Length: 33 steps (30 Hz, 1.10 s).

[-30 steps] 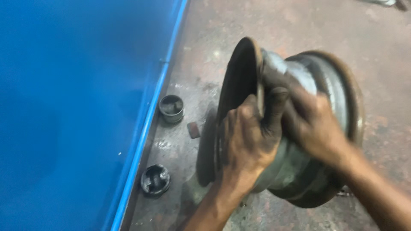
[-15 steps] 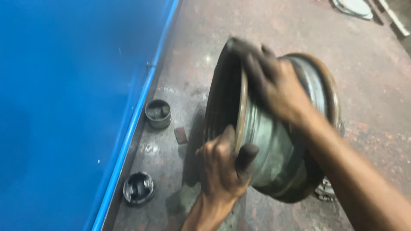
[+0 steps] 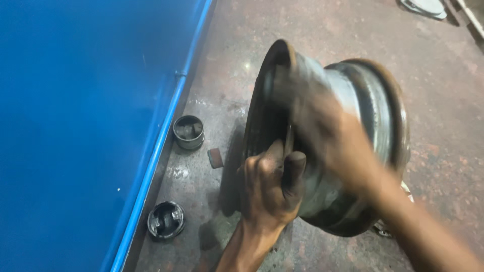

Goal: The person scrubs a large cylindrical metal part with a small abrasive block, rotating it to clean the sides and edges. The person then wipes the part with a cloth to remove residue.

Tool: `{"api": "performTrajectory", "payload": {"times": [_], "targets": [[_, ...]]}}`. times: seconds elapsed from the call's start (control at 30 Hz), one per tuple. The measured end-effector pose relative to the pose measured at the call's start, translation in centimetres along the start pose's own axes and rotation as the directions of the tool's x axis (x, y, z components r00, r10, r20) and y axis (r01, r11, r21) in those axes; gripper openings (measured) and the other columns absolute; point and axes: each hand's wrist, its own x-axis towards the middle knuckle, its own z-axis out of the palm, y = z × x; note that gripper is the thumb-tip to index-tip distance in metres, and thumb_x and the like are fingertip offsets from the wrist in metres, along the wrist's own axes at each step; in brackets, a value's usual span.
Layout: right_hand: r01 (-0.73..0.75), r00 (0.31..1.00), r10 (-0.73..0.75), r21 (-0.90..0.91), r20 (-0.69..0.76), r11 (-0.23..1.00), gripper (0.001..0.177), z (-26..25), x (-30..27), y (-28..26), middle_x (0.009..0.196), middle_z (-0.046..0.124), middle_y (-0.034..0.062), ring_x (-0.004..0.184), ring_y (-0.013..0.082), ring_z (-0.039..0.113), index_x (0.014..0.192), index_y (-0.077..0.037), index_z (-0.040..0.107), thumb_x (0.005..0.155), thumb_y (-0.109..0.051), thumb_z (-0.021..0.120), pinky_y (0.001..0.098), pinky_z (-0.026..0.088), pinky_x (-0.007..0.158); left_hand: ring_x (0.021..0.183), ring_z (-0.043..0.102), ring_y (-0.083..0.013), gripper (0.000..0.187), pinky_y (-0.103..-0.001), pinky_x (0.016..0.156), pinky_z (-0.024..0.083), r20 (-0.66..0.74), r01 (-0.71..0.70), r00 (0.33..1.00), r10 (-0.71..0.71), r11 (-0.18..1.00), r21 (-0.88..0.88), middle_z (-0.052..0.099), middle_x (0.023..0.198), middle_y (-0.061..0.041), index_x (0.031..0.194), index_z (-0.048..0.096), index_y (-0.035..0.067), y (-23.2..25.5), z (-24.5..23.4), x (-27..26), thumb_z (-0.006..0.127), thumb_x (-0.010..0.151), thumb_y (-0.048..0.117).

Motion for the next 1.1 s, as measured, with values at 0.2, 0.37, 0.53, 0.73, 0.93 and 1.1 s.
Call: {"api": "performTrajectory", "payload": {"times": [0.2,0.37,0.53,0.73,0.93,1.1], "targets": [[-0.468,0.880,0.452,0.106,0.146,0.877,0.048,-1.5,3.5,2.1,0.111,0.075,0.0215,0.125,0.0273,0.069,0.151,-0.015,0.054,0.113,-0.035,0.032,0.0433,0.040,0.123,0.051,0.065,-0.0338,0.071,-0.045,0.047,0.047,0.051,0.076,0.996,-0.075,0.997,-0.019,0.054,0.056,-0.015,0.076,0.055,0.005,0.2,-0.4,0.0,0.029,0.109,0.062],[-0.027,0.999,0.028,0.049,-0.037,0.998,0.055,-1.9,-0.1,-0.3,0.156,0.050,0.0266,0.144,0.0433,0.048,0.150,0.003,0.049,0.115,-0.036,0.032,0.0528,0.031,0.120,0.057,0.066,-0.0363,0.075,-0.046,0.051,0.048,0.040,0.083,0.996,-0.082,0.996,-0.032,0.056,0.060,-0.016,0.074,0.054,0.006,0.5,0.0,0.7,0.028,0.111,0.066],[-0.170,0.985,0.167,-0.101,-0.042,0.980,0.047,-1.0,-0.9,1.7,0.152,0.056,0.0241,0.142,0.0488,0.045,0.147,-0.002,0.055,0.114,-0.032,0.041,0.0514,0.027,0.122,0.047,0.067,-0.0300,0.077,-0.041,0.044,0.050,0.066,0.139,0.988,-0.136,0.990,-0.032,0.056,0.052,-0.014,0.072,0.056,0.006,0.7,0.2,0.6,0.026,0.103,0.070],[-0.311,0.940,0.332,0.197,-0.080,0.930,0.044,-0.6,-2.2,-0.2,0.146,0.060,0.0225,0.133,0.0355,0.063,0.147,-0.004,0.054,0.109,-0.024,0.046,0.0457,0.044,0.118,0.043,0.065,-0.0289,0.073,-0.042,0.042,0.047,0.076,0.141,0.987,-0.142,0.990,0.017,0.056,0.050,-0.013,0.068,0.058,0.006,0.3,0.6,1.7,0.031,0.104,0.064],[-0.443,0.893,0.448,0.092,-0.040,0.892,0.044,-1.1,2.9,1.9,0.145,0.052,0.0302,0.135,0.0443,0.051,0.147,-0.005,0.057,0.112,-0.029,0.044,0.0552,0.044,0.111,0.047,0.065,-0.0341,0.065,-0.045,0.045,0.047,0.062,0.145,0.987,-0.148,0.989,0.042,0.056,0.051,-0.016,0.070,0.060,0.003,0.7,0.5,0.9,0.035,0.109,0.049],[-0.493,0.870,0.493,0.001,-0.009,0.870,0.051,-0.9,1.6,0.7,0.135,0.068,0.0305,0.117,0.0400,0.069,0.142,-0.001,0.060,0.114,-0.037,0.037,0.0540,0.051,0.112,0.052,0.069,-0.0356,0.058,-0.045,0.047,0.049,0.095,0.147,0.983,-0.158,0.983,0.114,0.062,0.056,-0.017,0.075,0.065,0.004,1.3,-0.3,0.1,0.039,0.109,0.043]]}}
